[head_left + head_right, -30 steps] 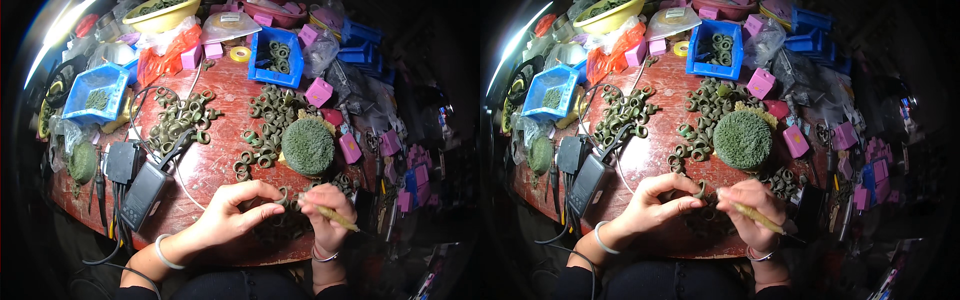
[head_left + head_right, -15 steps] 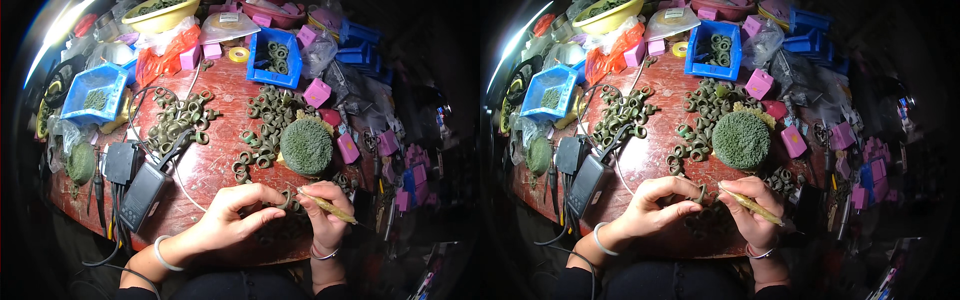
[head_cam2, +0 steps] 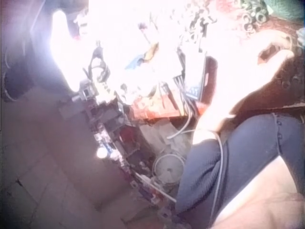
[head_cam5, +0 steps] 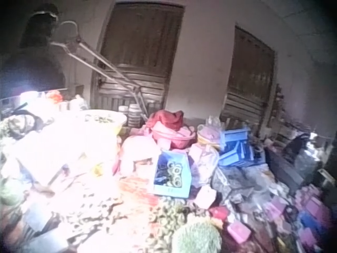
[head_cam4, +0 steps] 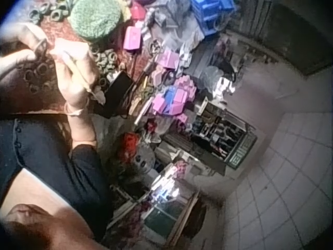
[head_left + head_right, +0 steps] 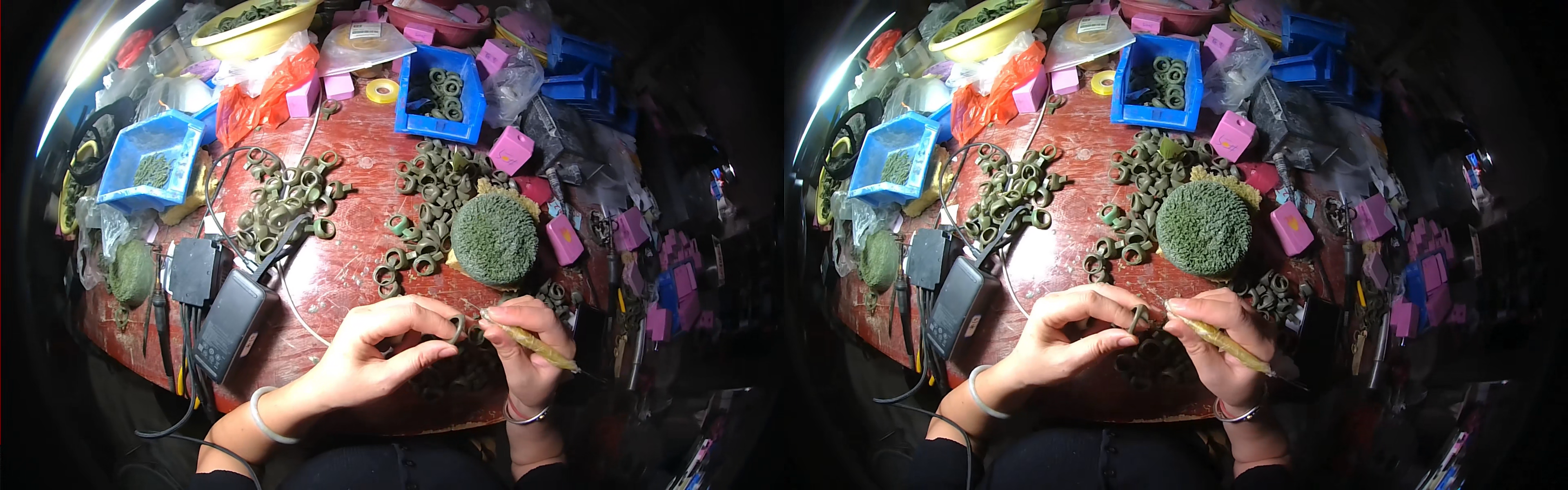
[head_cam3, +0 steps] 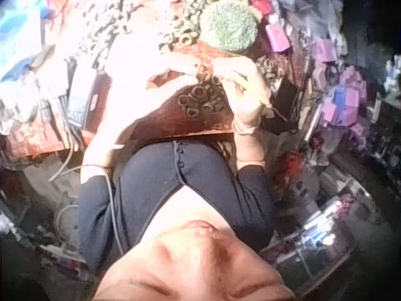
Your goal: The recorder uses a handheld scraping tool to clean and smooth the edges of green wax jewelry molds.
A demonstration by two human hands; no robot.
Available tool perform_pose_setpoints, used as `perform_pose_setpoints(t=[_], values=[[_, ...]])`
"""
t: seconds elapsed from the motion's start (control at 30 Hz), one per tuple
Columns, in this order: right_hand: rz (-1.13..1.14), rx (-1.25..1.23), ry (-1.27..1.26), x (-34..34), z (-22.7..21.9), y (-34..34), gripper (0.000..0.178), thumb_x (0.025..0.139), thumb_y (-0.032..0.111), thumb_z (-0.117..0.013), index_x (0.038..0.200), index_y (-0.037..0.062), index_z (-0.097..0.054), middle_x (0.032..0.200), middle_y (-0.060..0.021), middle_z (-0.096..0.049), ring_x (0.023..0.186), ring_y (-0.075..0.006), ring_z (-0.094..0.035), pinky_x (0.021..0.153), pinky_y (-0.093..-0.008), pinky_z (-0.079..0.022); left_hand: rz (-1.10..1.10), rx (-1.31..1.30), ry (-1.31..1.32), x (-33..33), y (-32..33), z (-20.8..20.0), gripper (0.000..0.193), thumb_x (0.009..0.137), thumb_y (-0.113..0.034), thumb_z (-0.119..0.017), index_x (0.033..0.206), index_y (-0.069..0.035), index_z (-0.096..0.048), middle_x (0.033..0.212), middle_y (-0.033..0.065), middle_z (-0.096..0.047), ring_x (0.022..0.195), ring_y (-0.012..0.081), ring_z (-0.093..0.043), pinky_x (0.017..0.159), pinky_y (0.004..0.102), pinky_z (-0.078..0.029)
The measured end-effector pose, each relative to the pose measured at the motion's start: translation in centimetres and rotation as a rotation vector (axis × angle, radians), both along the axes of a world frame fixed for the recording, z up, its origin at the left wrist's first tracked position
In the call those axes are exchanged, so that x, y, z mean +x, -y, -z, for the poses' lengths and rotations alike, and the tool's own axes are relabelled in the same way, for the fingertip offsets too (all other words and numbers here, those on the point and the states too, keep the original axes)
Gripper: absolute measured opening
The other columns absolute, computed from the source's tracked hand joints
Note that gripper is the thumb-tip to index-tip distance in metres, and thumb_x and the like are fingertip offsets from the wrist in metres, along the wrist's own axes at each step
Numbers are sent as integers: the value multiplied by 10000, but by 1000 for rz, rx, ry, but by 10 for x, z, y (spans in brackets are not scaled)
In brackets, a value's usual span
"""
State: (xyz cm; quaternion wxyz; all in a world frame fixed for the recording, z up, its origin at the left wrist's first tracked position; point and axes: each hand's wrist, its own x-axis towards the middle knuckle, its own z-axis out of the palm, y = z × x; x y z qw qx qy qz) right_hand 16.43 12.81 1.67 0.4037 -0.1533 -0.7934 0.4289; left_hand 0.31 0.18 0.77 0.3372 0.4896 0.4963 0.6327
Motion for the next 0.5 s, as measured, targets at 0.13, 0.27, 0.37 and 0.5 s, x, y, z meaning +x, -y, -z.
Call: perform_pose_setpoints(t=[0.13, 0.27, 0.37, 0.5], values=[[-86, -61, -180, 2, 1, -1, 239, 844, 153, -735, 972, -22, -636, 832, -103, -680, 725, -186, -625, 709, -288, -496, 66, -168, 245, 2, 3, -8, 132, 877, -4, -660, 1008, 8, -645, 1101, 117, -630, 993, 157, -605, 866, 303, -487], [-98, -159, -123, 7, -3, 0, 346, 917, 295, -652, 984, -41, -611, 825, -118, -670, 716, -168, -621, 694, -278, -495, 139, -172, 596, 0, 0, -3, 142, 905, -54, -642, 1042, -30, -614, 1128, 84, -600, 956, 120, -581, 801, 242, -470], [-59, -396, -135, 7, -7, 12, 327, 928, 271, -640, 990, -48, -601, 842, -121, -668, 707, -155, -632, 679, -264, -509, 115, -231, 640, 0, 0, -2, 169, 899, -52, -648, 1061, -40, -598, 1126, 63, -602, 928, 93, -576, 716, 192, -452], [-36, -430, -35, 8, -12, 14, 312, 930, 242, -641, 1006, -57, -591, 864, -126, -667, 710, -142, -644, 670, -256, -523, 151, -261, 550, 0, 0, -9, 340, 892, -44, -658, 1223, -41, -581, 1111, 47, -627, 942, 85, -587, 737, 194, -464]])
